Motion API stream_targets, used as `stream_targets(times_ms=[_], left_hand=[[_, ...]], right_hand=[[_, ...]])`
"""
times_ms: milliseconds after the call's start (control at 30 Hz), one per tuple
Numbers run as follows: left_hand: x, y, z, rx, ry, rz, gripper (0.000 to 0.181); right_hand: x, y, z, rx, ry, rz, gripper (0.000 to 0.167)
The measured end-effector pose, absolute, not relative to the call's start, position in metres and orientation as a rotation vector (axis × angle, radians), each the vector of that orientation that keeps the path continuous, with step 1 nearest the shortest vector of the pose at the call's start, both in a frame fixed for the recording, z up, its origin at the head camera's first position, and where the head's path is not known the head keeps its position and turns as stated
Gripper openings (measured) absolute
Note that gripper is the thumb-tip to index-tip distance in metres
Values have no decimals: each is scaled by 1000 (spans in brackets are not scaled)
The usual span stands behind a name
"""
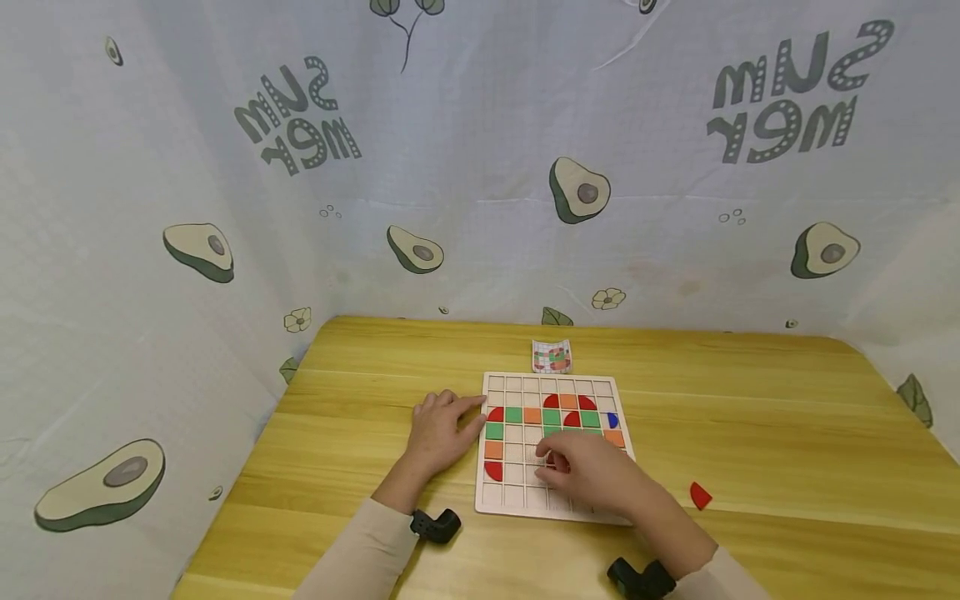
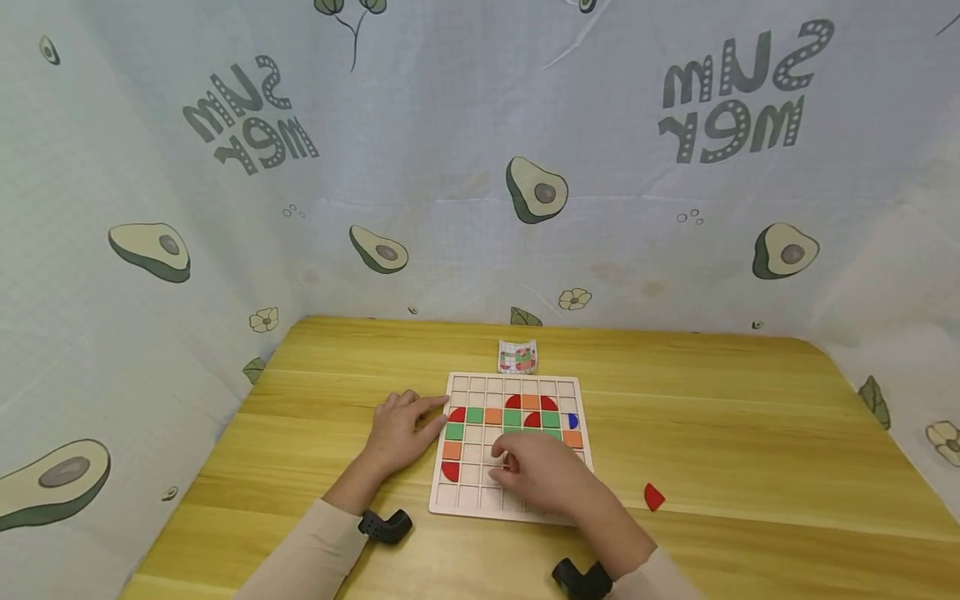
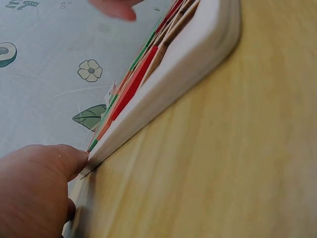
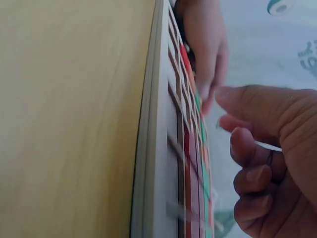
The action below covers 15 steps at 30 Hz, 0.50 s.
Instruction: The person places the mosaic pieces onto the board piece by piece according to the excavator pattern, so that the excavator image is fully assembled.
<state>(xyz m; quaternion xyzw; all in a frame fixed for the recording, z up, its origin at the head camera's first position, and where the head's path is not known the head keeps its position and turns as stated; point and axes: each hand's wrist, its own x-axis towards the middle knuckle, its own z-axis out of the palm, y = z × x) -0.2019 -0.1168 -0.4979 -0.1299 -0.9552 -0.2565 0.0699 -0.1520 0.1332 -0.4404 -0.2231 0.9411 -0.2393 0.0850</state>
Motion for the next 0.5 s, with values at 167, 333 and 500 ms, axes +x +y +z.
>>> stream_targets(times_ms=[167,333,500], left_hand=[[-201,-118,-499,-398,-2869,-753,35],[-202,-118,-499,-388,-2878,-758,36],[-202,-117,-499,-387,-2872,-766,36]], right_hand=[[-148,174,-438,-566,2794,-775,13],[-139,213,-434,-490,2796,-803,16],[-126,252,-435,-402,2792,-814,20]])
